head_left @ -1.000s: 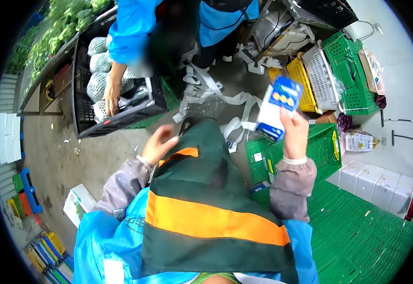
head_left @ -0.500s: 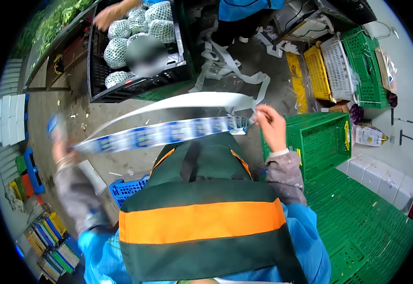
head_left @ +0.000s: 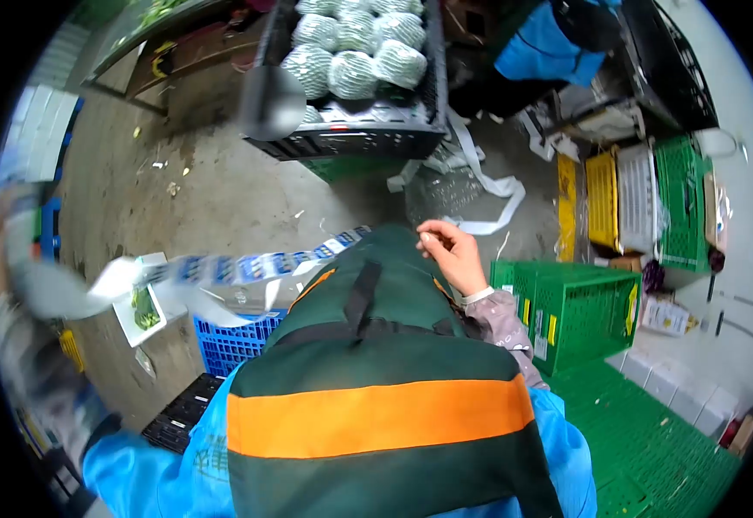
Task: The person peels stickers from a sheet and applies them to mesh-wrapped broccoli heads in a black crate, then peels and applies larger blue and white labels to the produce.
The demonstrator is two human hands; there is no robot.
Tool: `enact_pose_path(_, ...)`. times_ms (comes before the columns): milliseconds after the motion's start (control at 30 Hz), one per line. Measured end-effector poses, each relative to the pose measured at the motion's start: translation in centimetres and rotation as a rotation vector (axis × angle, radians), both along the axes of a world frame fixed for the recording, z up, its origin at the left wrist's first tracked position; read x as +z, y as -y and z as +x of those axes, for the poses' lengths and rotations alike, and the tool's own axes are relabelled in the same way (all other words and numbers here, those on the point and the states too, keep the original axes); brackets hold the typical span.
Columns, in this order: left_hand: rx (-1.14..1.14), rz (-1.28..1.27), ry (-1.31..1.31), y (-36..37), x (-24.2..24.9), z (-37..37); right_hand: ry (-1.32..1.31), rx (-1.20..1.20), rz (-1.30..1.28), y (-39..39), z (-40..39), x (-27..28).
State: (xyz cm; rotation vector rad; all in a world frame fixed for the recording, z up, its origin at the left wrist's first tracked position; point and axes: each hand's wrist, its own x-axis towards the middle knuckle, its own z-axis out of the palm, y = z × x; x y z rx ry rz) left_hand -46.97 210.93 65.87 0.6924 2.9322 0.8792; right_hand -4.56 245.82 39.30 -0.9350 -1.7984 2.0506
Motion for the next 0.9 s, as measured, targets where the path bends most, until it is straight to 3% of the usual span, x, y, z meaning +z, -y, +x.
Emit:
enact_pose_path(133,-0.535,-0.073,0.74,-13.3,-8.5,12.0,-0.202,0.249,-0.211,0.6,-6.0,7.6)
enact_pose_path(167,-0.671,0.179,0.846,-13.8,-11.9,13.8,-0.251,0.345,-0.232,0.9,-7.1,8.9)
enact_pose_path(200,-0.783,0.207,0.911,-14.7,-13.1,14.9,-0.25,0.407,-0.274,1.4,-7.9,9.7)
enact_pose_path(333,-0.69,0.543,1.103,-15.4,-14.5,16.1,-0.044,0.464,-0.257,3.6,-10.7,11.5)
enact_pose_path(367,-0.734,0.518,1.076,-14.9,-15.5,15.5,-0.018,0.463,-0.239,4.1,-11.4,11.3)
enact_pose_path(567,-0.411,0.471,1.127,-12.5,-18.6,13.7,0.064,0.544,-0.158,5.4,-15.9,10.0)
enact_pose_path(600,-0.403,0.504,1.202,-11.9,-18.0,13.4,0.081,0.622,0.131,4.5,-17.0,10.3)
enact_pose_path(667,-0.444,0.401,1.107,-10.2,-17.5,11.8,0.046,0.644,0.333,0.6,-20.1,10.2)
enact_pose_path(700,-0.431,0.302,1.12,-9.3,-16.7,10.6,0.001,0.611,0.457,-2.1,-21.7,8.6)
enact_pose_path(767,-0.474,0.196,1.103,-7.3,-16.8,8.6,0.061,0.556,0.275,-6.8,-25.8,6.6)
enact_pose_path(800,-0.491,0.179,1.142,-6.4,-16.7,7.9,0.109,0.623,0.431,-9.6,-27.9,4.6)
enact_pose_path(833,-0.463,0.207,1.148,-5.3,-17.2,7.5,0.041,0.619,0.43,-11.2,-30.0,2.0)
enact_pose_path(867,-0.434,0.235,1.152,-4.5,-17.6,7.4,0.127,0.589,0.637,-12.3,-31.9,-0.7)
enact_pose_path(900,-0.307,0.201,1.142,-4.5,-17.1,7.6,0.157,0.654,0.634,-12.7,-34.0,-2.8)
